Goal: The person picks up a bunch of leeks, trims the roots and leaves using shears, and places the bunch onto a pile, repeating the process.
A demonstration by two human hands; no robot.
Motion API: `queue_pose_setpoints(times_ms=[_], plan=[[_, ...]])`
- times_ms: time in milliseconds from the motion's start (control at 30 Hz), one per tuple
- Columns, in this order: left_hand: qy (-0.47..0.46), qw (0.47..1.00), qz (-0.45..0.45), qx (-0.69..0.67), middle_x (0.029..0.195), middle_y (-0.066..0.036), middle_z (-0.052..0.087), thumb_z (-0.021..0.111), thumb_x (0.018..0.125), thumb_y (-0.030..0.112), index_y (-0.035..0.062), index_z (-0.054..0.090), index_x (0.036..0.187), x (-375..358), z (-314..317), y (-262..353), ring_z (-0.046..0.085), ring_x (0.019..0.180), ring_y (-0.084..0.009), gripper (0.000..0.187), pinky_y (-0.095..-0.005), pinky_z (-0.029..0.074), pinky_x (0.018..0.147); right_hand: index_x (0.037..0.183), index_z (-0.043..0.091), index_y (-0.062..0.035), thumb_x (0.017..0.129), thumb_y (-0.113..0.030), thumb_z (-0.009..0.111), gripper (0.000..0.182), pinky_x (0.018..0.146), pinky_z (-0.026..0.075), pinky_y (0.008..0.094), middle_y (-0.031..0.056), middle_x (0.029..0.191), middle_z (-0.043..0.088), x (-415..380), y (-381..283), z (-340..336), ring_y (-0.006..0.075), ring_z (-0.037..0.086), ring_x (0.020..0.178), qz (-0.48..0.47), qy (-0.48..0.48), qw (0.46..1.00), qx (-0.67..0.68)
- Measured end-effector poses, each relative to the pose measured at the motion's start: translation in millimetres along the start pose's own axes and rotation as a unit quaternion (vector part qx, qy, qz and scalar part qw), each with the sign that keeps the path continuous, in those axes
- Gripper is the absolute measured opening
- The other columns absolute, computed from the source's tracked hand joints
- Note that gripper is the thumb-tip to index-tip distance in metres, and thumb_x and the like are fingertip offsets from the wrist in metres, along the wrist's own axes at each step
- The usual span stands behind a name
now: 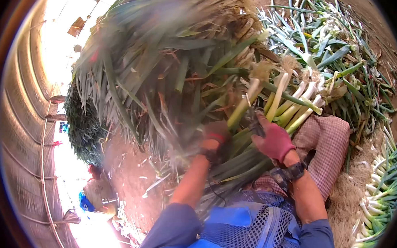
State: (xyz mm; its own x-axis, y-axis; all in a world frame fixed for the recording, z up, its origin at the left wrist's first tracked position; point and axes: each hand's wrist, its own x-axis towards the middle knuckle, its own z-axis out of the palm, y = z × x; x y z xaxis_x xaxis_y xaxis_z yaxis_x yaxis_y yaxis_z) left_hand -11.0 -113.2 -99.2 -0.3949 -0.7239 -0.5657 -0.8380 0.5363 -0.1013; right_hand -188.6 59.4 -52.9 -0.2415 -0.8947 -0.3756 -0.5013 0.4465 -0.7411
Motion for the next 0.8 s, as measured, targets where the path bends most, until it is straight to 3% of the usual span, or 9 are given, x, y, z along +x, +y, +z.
queue_pose_setpoints(times_ms=[133, 267, 333, 400, 467, 533, 600, 667, 800], plan=[[0.012, 0.996, 0.081, 0.032, 0.099, -0.016, 0.079, 0.069, 0.088, 0.034, 0.0126, 0.082, 0.101, -6, -7, 44, 0.078, 0.094, -0.0356, 0.028, -0.0467, 0.061, 0.079, 0.16, 0.043, -0.0086, 0.088, -0.03, 0.074, 0.081, 0.099, 0.053, 0.0493, 0.0286, 0.122, 0.069, -15, 6, -2, 0.0461, 0.067, 0.113, -0.036, 0.021, 0.997, 0.06], [0.187, 0.96, 0.138, -0.158, 0.089, -0.014, 0.078, 0.072, 0.082, 0.036, 0.0146, 0.08, 0.088, 17, 31, 89, 0.076, 0.084, -0.0361, 0.024, -0.0472, 0.06, 0.075, 0.159, 0.042, -0.0029, 0.087, -0.028, 0.075, 0.083, 0.101, 0.053, 0.0471, 0.0303, 0.123, 0.069, -14, 10, -16, 0.0455, 0.068, 0.114, -0.109, 0.09, 0.988, 0.07], [0.125, 0.954, 0.257, -0.093, 0.089, -0.015, 0.076, 0.07, 0.088, 0.041, 0.0142, 0.078, 0.102, 11, 18, 103, 0.076, 0.084, -0.0355, 0.031, -0.046, 0.059, 0.073, 0.158, 0.043, 0.0001, 0.087, -0.025, 0.074, 0.081, 0.098, 0.055, 0.0444, 0.0303, 0.122, 0.07, -9, 14, -29, 0.0433, 0.07, 0.112, -0.082, 0.119, 0.979, 0.144], [0.079, 0.962, 0.251, -0.066, 0.092, -0.013, 0.077, 0.073, 0.086, 0.039, 0.0169, 0.077, 0.108, -23, -28, 100, 0.076, 0.085, -0.035, 0.032, -0.0454, 0.06, 0.076, 0.158, 0.042, 0.0014, 0.087, -0.021, 0.074, 0.081, 0.095, 0.056, 0.0429, 0.0297, 0.119, 0.071, -7, 32, -29, 0.0411, 0.072, 0.109, -0.078, 0.147, 0.977, 0.13], [0.164, 0.922, 0.254, -0.243, 0.096, -0.012, 0.077, 0.075, 0.084, 0.04, 0.0183, 0.077, 0.115, -31, -38, 75, 0.075, 0.086, -0.0346, 0.038, -0.0455, 0.06, 0.08, 0.158, 0.041, 0.0018, 0.087, -0.02, 0.074, 0.081, 0.094, 0.056, 0.0424, 0.0283, 0.117, 0.071, -7, 45, -31, 0.0388, 0.073, 0.106, -0.066, 0.179, 0.974, 0.121], [0.291, 0.913, 0.116, -0.262, 0.1, -0.011, 0.078, 0.074, 0.086, 0.043, 0.0181, 0.076, 0.121, -7, -47, 24, 0.075, 0.09, -0.034, 0.043, -0.0438, 0.06, 0.083, 0.158, 0.04, 0.0026, 0.087, -0.018, 0.074, 0.082, 0.092, 0.057, 0.0409, 0.0256, 0.115, 0.072, -14, 43, -30, 0.036, 0.074, 0.103, -0.051, 0.169, 0.976, 0.132], [0.356, 0.929, -0.089, -0.054, 0.109, -0.02, 0.074, 0.076, 0.086, 0.051, 0.0148, 0.067, 0.136, 1, -101, -18, 0.074, 0.099, -0.0376, 0.062, -0.0471, 0.06, 0.087, 0.159, 0.039, 0.0014, 0.087, -0.017, 0.074, 0.082, 0.092, 0.057, 0.038, 0.0228, 0.113, 0.073, -19, 34, -22, 0.0337, 0.074, 0.101, -0.051, 0.124, 0.976, 0.171], [0.58, 0.807, -0.091, 0.068, 0.125, -0.025, 0.068, 0.076, 0.085, 0.055, 0.0123, 0.063, 0.139, 28, -113, -62, 0.073, 0.102, -0.0428, 0.071, -0.0516, 0.06, 0.087, 0.161, 0.04, -0.0036, 0.088, -0.017, 0.075, 0.082, 0.094, 0.057, 0.0387, 0.0234, 0.116, 0.073, -18, 30, 0, 0.0327, 0.074, 0.104, -0.111, 0.145, 0.966, 0.184], [0.428, 0.885, -0.153, 0.098, 0.141, -0.024, 0.059, 0.073, 0.089, 0.049, 0.0115, 0.06, 0.139, 77, -130, -96, 0.071, 0.108, -0.0472, 0.064, -0.0549, 0.059, 0.089, 0.162, 0.041, -0.0113, 0.088, -0.028, 0.075, 0.082, 0.094, 0.056, 0.0456, 0.0269, 0.118, 0.07, -33, -8, 13, 0.0398, 0.072, 0.106, -0.104, 0.035, 0.986, 0.123]])
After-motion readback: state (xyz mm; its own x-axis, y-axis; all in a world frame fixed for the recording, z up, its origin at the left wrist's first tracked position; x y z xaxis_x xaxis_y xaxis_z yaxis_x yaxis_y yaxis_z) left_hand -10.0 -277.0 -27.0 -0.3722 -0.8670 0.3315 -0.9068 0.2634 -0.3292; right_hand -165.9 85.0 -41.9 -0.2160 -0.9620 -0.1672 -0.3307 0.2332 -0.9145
